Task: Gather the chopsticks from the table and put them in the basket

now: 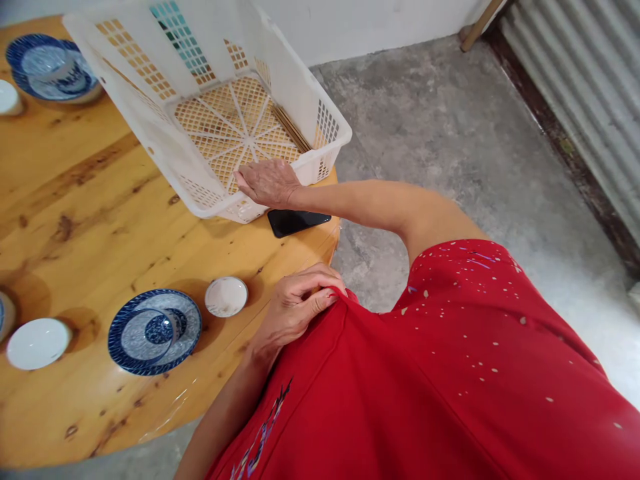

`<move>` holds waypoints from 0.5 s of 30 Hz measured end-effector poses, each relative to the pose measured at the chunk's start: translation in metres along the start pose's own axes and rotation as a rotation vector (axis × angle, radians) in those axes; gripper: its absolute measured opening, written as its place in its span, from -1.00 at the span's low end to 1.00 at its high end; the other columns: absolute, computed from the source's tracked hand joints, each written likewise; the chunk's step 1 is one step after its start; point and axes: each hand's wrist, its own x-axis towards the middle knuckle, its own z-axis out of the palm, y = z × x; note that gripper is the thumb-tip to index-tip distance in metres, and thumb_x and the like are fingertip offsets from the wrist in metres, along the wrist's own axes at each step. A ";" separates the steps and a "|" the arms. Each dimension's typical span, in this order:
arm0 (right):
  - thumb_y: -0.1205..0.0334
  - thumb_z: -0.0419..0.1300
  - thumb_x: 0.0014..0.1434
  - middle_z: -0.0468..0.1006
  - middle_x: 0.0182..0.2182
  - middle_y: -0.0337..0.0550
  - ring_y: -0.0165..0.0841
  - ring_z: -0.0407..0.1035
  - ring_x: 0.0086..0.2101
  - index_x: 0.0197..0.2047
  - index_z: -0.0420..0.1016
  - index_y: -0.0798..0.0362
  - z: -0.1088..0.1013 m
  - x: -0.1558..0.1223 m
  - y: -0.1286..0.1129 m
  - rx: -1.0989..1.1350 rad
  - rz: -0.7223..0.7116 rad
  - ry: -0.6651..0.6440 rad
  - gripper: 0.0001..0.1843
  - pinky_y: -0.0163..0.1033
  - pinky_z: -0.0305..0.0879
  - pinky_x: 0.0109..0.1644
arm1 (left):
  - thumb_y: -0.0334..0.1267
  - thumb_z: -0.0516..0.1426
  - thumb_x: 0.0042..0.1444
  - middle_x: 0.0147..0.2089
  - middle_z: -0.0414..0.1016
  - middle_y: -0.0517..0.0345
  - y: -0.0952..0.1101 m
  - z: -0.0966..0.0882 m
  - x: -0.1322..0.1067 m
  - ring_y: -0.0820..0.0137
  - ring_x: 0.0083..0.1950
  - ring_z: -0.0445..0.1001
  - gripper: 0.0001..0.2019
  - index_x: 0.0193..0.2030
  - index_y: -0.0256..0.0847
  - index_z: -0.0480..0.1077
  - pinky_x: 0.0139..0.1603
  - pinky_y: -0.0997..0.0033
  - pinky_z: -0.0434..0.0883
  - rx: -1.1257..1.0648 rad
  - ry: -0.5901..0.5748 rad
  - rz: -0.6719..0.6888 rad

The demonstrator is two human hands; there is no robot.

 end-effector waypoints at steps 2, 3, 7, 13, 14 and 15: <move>-0.06 -0.74 0.29 0.63 -0.10 -0.05 -0.24 0.49 -0.04 0.01 0.53 0.04 0.003 0.001 0.000 0.007 0.027 0.015 0.02 -0.10 0.38 -0.02 | -0.15 0.13 0.23 -0.24 0.51 0.06 0.000 -0.001 0.000 0.36 -0.18 0.45 -0.78 -0.29 -0.22 0.52 -0.08 0.34 0.35 -0.046 -0.027 -0.051; -0.07 -0.76 0.28 0.64 -0.10 -0.07 -0.25 0.48 -0.03 0.00 0.53 0.02 0.004 0.001 -0.001 0.015 0.040 0.025 0.04 -0.12 0.38 -0.02 | -0.14 0.13 0.23 -0.24 0.51 0.06 0.001 -0.001 0.000 0.35 -0.18 0.45 -0.77 -0.29 -0.23 0.52 -0.09 0.34 0.34 -0.073 -0.041 -0.072; -0.12 -0.81 0.22 0.64 -0.12 -0.05 -0.28 0.48 -0.02 -0.01 0.55 0.02 0.007 0.001 0.000 0.046 0.040 0.048 0.12 -0.13 0.37 0.01 | -0.14 0.11 0.24 -0.30 0.46 0.10 0.002 0.000 -0.001 0.39 -0.25 0.38 -0.74 -0.31 -0.27 0.50 -0.17 0.37 0.27 -0.173 -0.077 -0.154; 0.06 -1.03 0.07 0.66 -0.17 -0.06 -0.33 0.49 -0.02 -0.08 0.60 0.05 0.011 0.002 0.000 0.082 0.044 0.107 0.33 -0.21 0.36 0.03 | -0.11 0.13 0.21 -0.41 0.34 0.19 0.003 0.007 -0.002 0.45 -0.34 0.27 -0.72 -0.40 -0.29 0.43 -0.30 0.40 0.15 -0.302 -0.064 -0.224; 0.09 -1.03 0.07 0.66 -0.18 -0.07 -0.33 0.48 -0.01 -0.08 0.61 0.03 0.011 0.002 0.001 0.102 0.053 0.117 0.33 -0.22 0.36 0.03 | -0.11 0.14 0.21 -0.42 0.32 0.20 0.003 0.009 -0.002 0.46 -0.35 0.25 -0.71 -0.42 -0.28 0.41 -0.31 0.40 0.14 -0.318 -0.054 -0.230; 0.11 -1.03 0.07 0.66 -0.19 -0.08 -0.33 0.48 0.00 -0.08 0.61 0.01 0.012 0.002 0.001 0.119 0.066 0.122 0.33 -0.22 0.37 0.03 | -0.10 0.14 0.20 -0.43 0.29 0.21 0.002 0.010 -0.002 0.47 -0.37 0.23 -0.70 -0.44 -0.28 0.39 -0.33 0.40 0.13 -0.330 -0.048 -0.237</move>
